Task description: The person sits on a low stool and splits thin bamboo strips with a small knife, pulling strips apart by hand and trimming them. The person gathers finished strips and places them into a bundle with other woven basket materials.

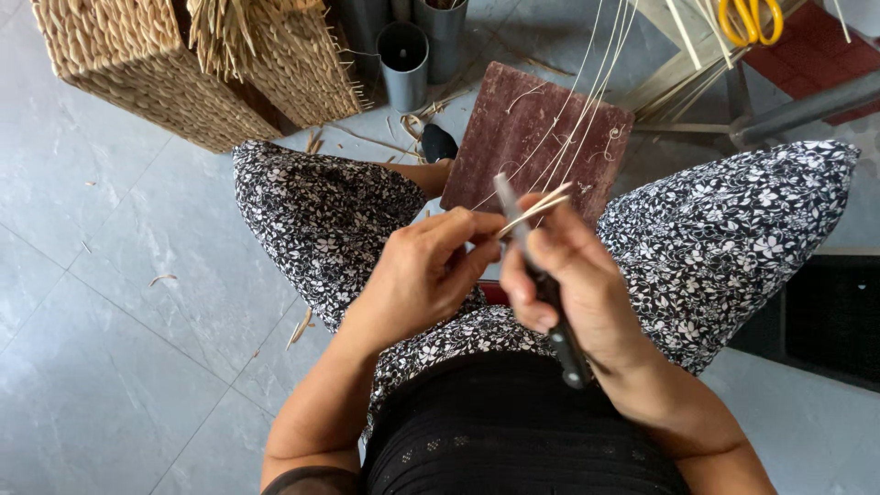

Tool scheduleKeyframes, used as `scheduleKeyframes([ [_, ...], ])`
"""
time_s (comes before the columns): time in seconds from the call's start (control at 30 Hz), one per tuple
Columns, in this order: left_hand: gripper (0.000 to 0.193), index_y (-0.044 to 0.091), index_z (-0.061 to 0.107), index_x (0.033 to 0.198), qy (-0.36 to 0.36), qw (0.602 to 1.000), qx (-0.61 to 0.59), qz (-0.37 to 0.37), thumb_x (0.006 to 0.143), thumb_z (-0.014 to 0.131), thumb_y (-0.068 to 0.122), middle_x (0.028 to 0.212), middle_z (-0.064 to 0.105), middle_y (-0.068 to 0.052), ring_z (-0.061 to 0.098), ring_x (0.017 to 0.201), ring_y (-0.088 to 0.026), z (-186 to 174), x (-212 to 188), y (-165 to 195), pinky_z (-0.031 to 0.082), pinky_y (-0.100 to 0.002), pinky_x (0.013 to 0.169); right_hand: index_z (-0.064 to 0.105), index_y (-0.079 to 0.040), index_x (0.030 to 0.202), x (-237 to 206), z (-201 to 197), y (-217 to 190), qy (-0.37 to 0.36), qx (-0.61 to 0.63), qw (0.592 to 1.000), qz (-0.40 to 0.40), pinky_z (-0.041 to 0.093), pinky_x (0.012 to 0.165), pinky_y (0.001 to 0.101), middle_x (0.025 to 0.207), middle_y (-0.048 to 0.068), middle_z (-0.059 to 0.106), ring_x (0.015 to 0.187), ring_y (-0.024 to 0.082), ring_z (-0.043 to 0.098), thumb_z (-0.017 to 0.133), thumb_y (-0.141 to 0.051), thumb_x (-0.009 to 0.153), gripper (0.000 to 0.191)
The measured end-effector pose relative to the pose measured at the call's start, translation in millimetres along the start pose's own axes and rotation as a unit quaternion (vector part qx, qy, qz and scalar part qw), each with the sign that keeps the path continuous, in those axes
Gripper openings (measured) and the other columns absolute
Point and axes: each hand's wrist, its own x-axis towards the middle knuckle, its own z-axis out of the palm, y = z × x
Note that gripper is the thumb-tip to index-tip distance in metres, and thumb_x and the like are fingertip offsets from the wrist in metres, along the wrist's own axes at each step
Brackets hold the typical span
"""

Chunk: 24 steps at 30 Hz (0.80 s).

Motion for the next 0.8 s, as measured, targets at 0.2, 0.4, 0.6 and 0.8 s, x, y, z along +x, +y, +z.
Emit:
scheduleKeyframes([
  [0.2,0.010,0.005,0.069,0.106,0.030,0.996,0.039,0.069,0.096,0.073,0.006,0.086,0.065,-0.010,0.067,0.077,-0.027,0,2,-3,0.054,-0.036,0.069,0.055,-0.012,0.134,2,-6,-4,-0.001,-0.041,0.999,-0.015,0.038,0.037,0.0211,0.076,0.007,0.058,0.049,0.007,0.046,0.053,-0.025,0.110,0.027],
  [0.4,0.020,0.005,0.069,0.111,0.072,0.994,0.077,0.003,0.093,0.076,0.012,0.103,0.071,-0.007,0.068,0.083,-0.024,-13,12,12,0.056,-0.033,0.069,0.054,-0.011,0.127,14,-5,7,-0.012,-0.024,0.999,0.024,0.041,0.042,0.0215,0.077,0.007,0.060,0.050,0.008,0.047,0.053,-0.029,0.111,0.024],
  [0.6,0.027,0.006,0.073,0.109,0.092,0.965,0.195,0.151,0.085,0.082,0.017,0.124,0.063,-0.015,0.051,0.126,-0.038,-25,35,31,0.047,-0.049,0.103,0.053,-0.013,0.130,11,9,-11,0.027,-0.049,0.998,0.016,0.038,0.043,0.0199,0.075,0.009,0.060,0.049,0.007,0.046,0.055,-0.028,0.107,0.028],
  [0.8,0.009,0.009,0.071,0.098,0.057,0.966,0.147,0.206,0.094,0.079,0.012,0.118,0.067,-0.004,0.053,0.140,-0.033,-13,72,23,0.045,-0.049,0.117,0.050,-0.007,0.132,18,5,-19,-0.013,-0.042,0.999,-0.019,0.038,0.043,0.0198,0.074,0.005,0.058,0.048,0.006,0.045,0.057,-0.032,0.107,0.036],
])
